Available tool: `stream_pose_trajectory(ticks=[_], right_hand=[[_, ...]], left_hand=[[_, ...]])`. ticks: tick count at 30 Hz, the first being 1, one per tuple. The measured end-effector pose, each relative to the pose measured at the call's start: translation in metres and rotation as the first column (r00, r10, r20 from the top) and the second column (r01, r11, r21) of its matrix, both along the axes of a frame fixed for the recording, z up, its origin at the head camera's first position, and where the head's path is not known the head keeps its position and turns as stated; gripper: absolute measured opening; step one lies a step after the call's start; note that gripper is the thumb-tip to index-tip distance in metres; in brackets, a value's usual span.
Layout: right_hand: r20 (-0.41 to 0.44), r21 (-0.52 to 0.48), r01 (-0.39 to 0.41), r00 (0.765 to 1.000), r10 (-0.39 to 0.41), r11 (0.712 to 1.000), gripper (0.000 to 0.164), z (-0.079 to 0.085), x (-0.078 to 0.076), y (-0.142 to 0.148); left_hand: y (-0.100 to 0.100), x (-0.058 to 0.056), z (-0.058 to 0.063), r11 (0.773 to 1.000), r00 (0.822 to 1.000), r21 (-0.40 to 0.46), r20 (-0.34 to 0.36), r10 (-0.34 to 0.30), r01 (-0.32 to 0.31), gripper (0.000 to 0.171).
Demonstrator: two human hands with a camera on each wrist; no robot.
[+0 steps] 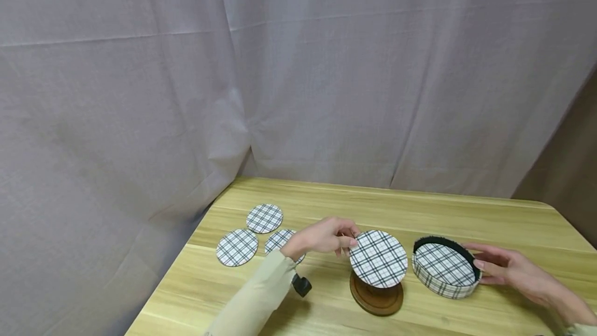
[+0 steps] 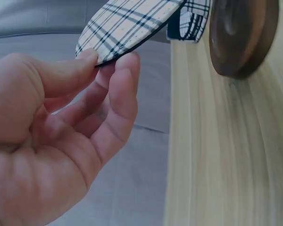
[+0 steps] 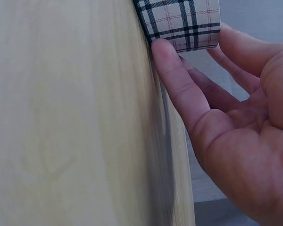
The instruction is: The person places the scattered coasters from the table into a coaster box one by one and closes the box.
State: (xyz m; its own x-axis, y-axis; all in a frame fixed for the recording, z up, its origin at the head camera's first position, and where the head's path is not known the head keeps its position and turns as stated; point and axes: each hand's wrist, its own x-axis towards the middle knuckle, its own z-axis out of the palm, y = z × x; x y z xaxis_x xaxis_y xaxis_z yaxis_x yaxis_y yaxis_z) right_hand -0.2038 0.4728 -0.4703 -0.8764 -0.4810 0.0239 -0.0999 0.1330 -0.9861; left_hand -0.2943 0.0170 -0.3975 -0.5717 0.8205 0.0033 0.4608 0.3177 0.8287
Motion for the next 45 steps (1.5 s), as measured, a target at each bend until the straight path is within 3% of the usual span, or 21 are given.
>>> stream_pose_trajectory(ticks=[11,19,23,29,37,45], right_hand=[[0.01,0.045,0.033,0.999,-0.033,0.998,0.047,0.0,0.001,-0.001],[0.019,0.049,0.032,0.999,-0.033,0.998,0.047,0.003,0.001,-0.001],[0.019,0.052,0.032,0.999,-0.033,0.998,0.047,0.003,0.001,0.0],[0.016,0.019,0.005,1.0,-0.005,1.0,0.048,0.002,0.0,0.0],[0.021,0.004,0.012,1.0,-0.012,1.0,0.05,0.003,0.001,0.001],[0.041,0.057,0.048,0.998,-0.051,0.997,0.047,0.005,0.004,0.002]], left_hand=[[0.037,-0.005,0.006,0.993,0.996,0.078,0.013,0.083,-0.084,0.015],[0.06,-0.008,0.001,0.979,0.986,0.139,0.099,0.136,-0.149,0.017],[0.071,-0.011,-0.004,0.963,0.974,0.189,0.157,0.163,-0.191,0.015],[0.086,-0.013,-0.014,0.93,0.942,0.234,0.252,0.222,-0.282,0.015],[0.1,-0.014,-0.014,0.911,0.913,0.227,0.308,0.267,-0.343,0.013],[0.118,-0.014,-0.016,0.926,0.92,0.166,0.263,0.289,-0.338,0.012]])
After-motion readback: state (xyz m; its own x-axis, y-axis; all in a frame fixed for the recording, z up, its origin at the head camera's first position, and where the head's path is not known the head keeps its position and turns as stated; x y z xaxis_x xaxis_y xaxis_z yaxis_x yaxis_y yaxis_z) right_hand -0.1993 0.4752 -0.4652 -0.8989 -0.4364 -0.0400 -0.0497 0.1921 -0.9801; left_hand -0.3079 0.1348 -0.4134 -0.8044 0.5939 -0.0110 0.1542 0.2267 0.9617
